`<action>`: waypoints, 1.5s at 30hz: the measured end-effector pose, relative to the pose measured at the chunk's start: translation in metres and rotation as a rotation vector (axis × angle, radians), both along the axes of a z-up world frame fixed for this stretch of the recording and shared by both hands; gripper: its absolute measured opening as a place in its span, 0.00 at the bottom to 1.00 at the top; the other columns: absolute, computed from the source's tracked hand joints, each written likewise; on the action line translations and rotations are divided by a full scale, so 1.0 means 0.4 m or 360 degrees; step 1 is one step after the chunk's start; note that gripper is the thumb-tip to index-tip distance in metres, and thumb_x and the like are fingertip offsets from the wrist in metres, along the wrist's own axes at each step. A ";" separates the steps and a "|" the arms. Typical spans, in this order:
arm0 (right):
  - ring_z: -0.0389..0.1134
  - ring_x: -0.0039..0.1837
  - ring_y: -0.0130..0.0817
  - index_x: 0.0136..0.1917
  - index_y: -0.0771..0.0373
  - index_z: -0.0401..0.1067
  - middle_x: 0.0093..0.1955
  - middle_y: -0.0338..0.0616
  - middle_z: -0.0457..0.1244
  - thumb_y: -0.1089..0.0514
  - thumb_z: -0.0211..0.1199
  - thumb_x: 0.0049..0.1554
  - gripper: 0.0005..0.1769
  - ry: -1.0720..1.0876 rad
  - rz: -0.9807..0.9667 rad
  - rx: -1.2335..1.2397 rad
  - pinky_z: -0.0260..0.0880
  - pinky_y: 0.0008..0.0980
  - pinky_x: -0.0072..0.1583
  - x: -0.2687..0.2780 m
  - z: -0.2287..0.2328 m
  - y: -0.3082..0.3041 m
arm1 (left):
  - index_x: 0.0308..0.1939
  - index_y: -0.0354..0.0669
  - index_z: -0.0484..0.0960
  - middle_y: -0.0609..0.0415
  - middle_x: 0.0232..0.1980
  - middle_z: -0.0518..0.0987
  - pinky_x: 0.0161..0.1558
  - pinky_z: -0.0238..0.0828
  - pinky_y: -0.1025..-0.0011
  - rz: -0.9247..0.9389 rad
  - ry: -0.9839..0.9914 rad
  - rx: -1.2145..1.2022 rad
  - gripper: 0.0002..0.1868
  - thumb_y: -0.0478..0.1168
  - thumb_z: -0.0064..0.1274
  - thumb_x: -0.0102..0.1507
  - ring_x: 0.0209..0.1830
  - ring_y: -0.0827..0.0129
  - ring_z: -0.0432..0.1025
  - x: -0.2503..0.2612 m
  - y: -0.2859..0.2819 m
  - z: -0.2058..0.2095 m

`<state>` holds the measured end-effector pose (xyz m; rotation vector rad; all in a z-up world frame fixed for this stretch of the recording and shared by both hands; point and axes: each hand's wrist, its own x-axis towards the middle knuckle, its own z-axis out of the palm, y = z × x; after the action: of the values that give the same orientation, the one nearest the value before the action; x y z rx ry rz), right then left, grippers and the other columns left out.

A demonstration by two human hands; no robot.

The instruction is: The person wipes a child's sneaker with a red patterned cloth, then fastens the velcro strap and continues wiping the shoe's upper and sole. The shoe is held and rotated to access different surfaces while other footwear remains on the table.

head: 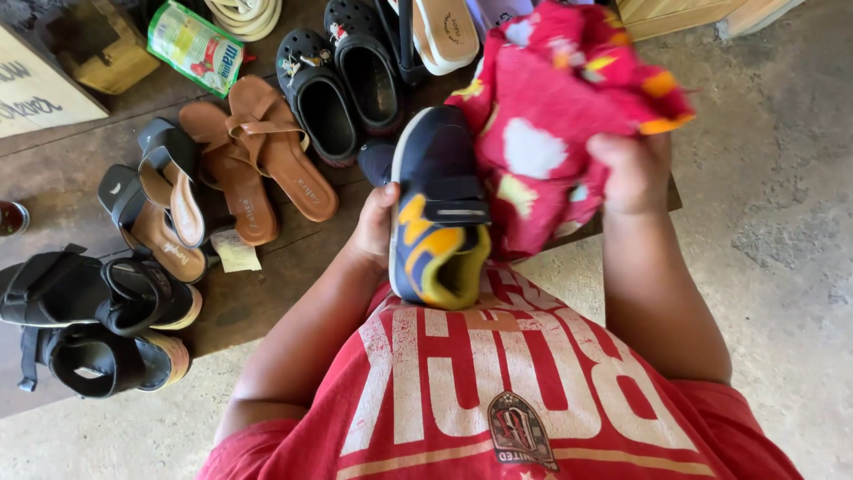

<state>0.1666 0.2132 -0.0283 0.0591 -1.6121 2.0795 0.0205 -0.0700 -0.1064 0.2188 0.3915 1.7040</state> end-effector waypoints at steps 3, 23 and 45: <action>0.68 0.68 0.44 0.69 0.68 0.66 0.66 0.57 0.64 0.59 0.64 0.59 0.27 0.0014 0.0056 0.0518 0.68 0.43 0.72 -0.071 0.150 -0.128 | 0.75 0.35 0.62 0.38 0.67 0.74 0.70 0.67 0.51 -0.0010 0.0224 -0.0059 0.52 0.65 0.62 0.58 0.66 0.48 0.72 0.027 0.027 0.075; 0.71 0.66 0.41 0.66 0.59 0.71 0.65 0.49 0.67 0.65 0.69 0.54 0.27 -0.0053 -0.0252 0.1532 0.70 0.35 0.68 -0.163 0.128 -0.151 | 0.74 0.35 0.65 0.39 0.68 0.74 0.71 0.66 0.53 0.0214 0.0144 -0.0059 0.35 0.57 0.46 0.72 0.66 0.52 0.72 0.030 0.031 0.007; 0.67 0.67 0.29 0.74 0.67 0.61 0.67 0.42 0.64 0.64 0.66 0.59 0.32 -0.0166 -0.0279 0.0317 0.68 0.30 0.71 -0.040 0.124 0.014 | 0.57 0.32 0.73 0.39 0.48 0.82 0.53 0.77 0.54 0.0840 -0.0205 -0.0472 0.28 0.55 0.42 0.67 0.46 0.51 0.78 -0.063 0.009 -0.105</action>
<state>0.1506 0.2188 0.0212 -0.1200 -1.8139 1.8124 -0.0047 -0.0664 -0.1485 -0.2323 0.6380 2.1310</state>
